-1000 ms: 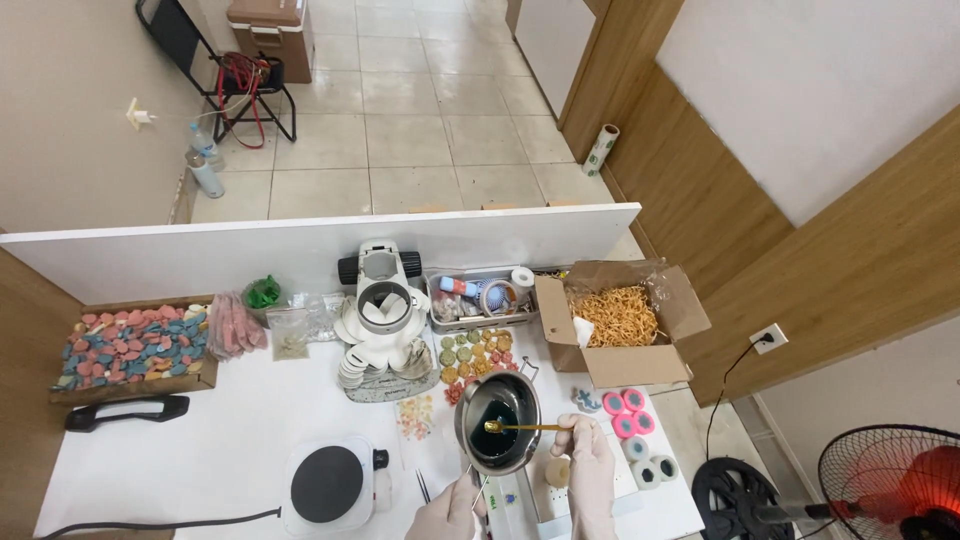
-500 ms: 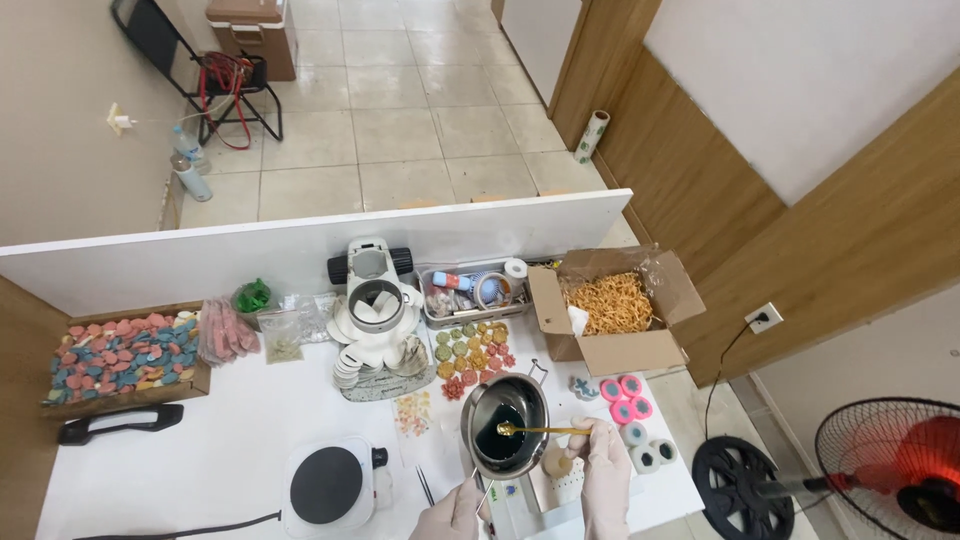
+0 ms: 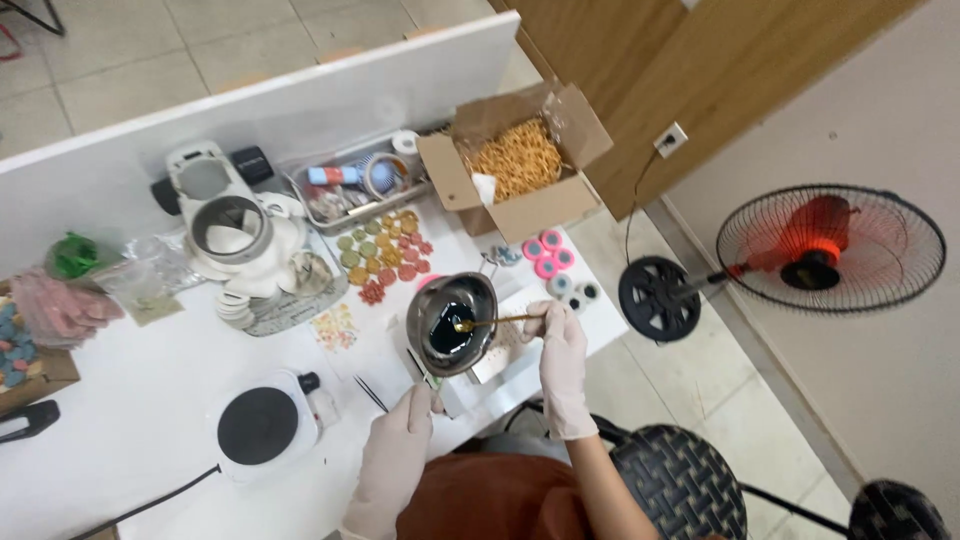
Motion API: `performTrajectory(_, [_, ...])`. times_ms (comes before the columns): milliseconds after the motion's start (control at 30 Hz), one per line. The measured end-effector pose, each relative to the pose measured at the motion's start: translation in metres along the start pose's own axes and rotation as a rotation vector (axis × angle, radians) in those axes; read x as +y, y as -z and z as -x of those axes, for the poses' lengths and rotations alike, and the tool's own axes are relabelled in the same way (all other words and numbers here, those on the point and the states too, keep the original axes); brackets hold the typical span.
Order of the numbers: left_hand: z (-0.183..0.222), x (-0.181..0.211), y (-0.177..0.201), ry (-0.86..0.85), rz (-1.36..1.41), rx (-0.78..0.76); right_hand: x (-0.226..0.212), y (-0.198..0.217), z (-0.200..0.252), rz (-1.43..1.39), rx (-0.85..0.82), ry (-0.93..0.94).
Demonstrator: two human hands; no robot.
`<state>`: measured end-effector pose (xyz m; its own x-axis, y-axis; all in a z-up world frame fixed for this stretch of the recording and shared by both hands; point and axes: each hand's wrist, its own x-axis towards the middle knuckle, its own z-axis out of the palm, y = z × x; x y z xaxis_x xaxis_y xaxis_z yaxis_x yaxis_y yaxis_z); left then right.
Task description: The person is melting colored wax pellets in a small electric pot, stirring the wax, and then pouring it into silicone molds and pressing them with metal stamps to create decorative wax seals.
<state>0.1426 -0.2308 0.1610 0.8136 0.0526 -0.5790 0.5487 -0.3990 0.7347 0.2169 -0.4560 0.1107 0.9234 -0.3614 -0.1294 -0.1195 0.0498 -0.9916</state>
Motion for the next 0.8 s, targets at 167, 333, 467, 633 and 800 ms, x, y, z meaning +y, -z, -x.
performTrajectory(167, [0.009, 0.009, 0.001, -0.022, -0.025, -0.016, -0.001, 0.006, 0.010, -0.022, 0.017, -0.014])
performTrajectory(333, [0.007, 0.008, -0.003, -0.005, 0.014, -0.001, -0.010, 0.002, 0.016, -0.029, 0.010, -0.011])
performTrajectory(467, [0.007, 0.013, -0.004, -0.020, -0.026, 0.019, -0.010, 0.000, 0.017, -0.019, 0.013, -0.008])
performTrajectory(633, [0.000, 0.003, -0.010, -0.120, -0.091, 0.042, 0.002, 0.000, 0.015, -0.032, 0.017, 0.000])
performTrajectory(800, [0.002, 0.012, -0.011, -0.086, -0.199, 0.061, 0.008, 0.001, 0.014, -0.023, 0.056, 0.002])
